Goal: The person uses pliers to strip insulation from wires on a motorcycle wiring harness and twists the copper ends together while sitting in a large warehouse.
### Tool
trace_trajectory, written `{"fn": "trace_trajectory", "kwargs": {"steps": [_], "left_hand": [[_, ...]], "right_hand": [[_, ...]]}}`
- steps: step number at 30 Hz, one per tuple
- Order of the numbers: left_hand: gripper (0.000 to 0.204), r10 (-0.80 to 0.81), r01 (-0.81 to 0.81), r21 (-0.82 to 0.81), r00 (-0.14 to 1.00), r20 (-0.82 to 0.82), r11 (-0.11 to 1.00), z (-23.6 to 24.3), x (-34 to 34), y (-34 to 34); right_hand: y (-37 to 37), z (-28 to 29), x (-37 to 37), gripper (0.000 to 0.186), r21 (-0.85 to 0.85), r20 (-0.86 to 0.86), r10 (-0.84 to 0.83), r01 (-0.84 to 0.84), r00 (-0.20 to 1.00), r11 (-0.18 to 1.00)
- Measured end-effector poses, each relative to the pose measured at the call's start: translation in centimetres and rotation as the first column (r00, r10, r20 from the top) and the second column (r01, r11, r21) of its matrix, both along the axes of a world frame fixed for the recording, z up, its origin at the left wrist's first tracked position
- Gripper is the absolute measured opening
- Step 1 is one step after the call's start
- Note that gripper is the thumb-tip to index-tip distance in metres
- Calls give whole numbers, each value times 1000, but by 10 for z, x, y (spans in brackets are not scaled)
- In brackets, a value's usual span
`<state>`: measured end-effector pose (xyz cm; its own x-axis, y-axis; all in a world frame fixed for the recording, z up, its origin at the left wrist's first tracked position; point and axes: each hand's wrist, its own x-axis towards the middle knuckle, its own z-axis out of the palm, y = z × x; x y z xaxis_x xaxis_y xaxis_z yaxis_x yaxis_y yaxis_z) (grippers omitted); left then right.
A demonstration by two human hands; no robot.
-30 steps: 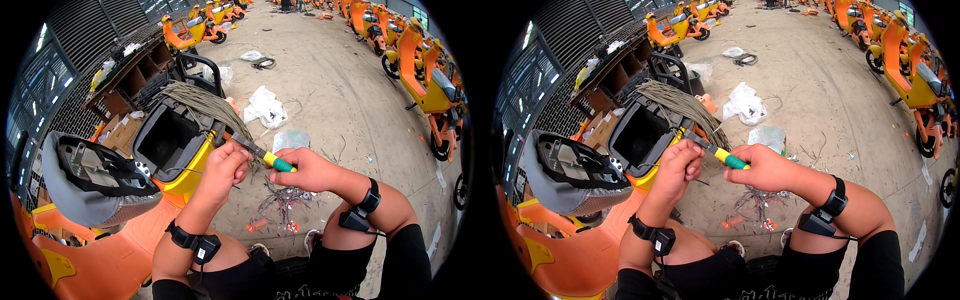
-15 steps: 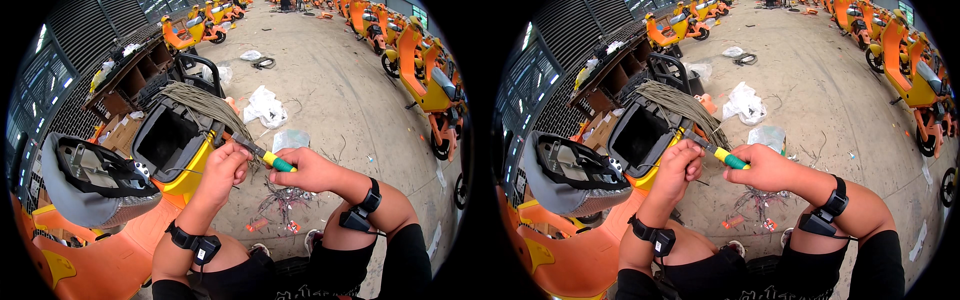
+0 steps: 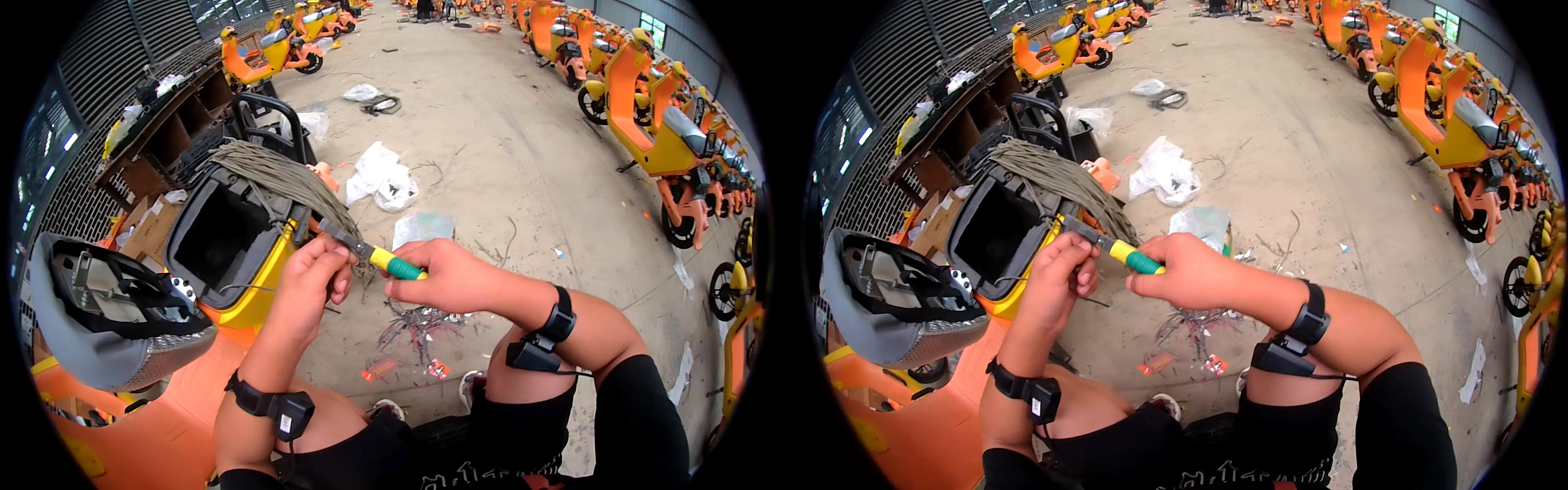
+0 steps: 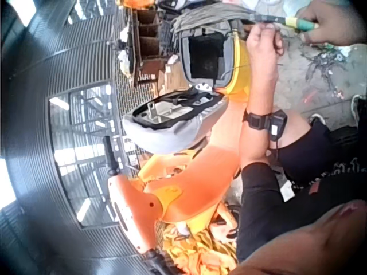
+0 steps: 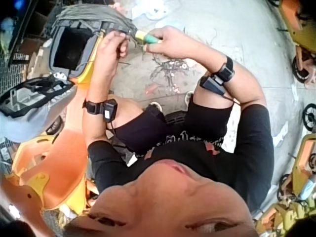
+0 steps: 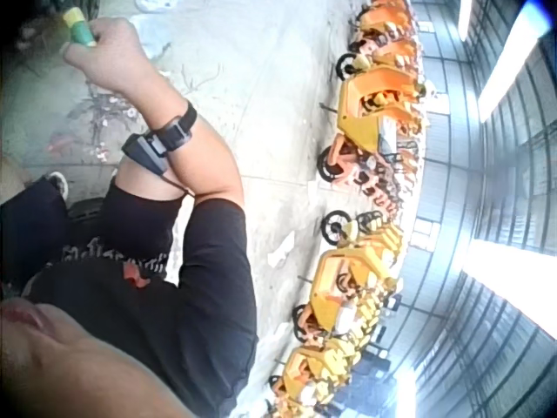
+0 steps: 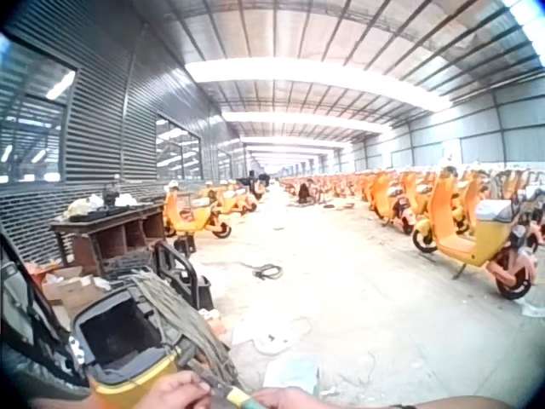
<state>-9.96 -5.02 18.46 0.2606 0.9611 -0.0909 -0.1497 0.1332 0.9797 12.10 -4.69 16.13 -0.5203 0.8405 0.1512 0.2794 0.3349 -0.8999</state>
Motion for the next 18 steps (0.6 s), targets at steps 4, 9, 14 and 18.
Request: {"fn": "trace_trajectory", "kwargs": {"steps": [4, 9, 14, 18], "left_hand": [[17, 17, -14, 33, 997, -77, 999, -7, 2, -1], [18, -98, 102, -78, 994, 51, 992, -4, -1, -1], [16, -81, 94, -195, 994, 77, 976, -4, -3, 1], [16, -25, 26, -160, 1000, 11, 987, -8, -1, 1]], "right_hand": [[-7, 2, 3, 32, 19, 87, -41, 40, 995, 999], [-13, 5, 1, 31, 98, 105, -105, 95, 989, 991], [-11, 7, 1, 29, 152, 188, -89, 61, 978, 986], [-14, 5, -2, 29, 103, 195, -87, 68, 977, 992]]}}
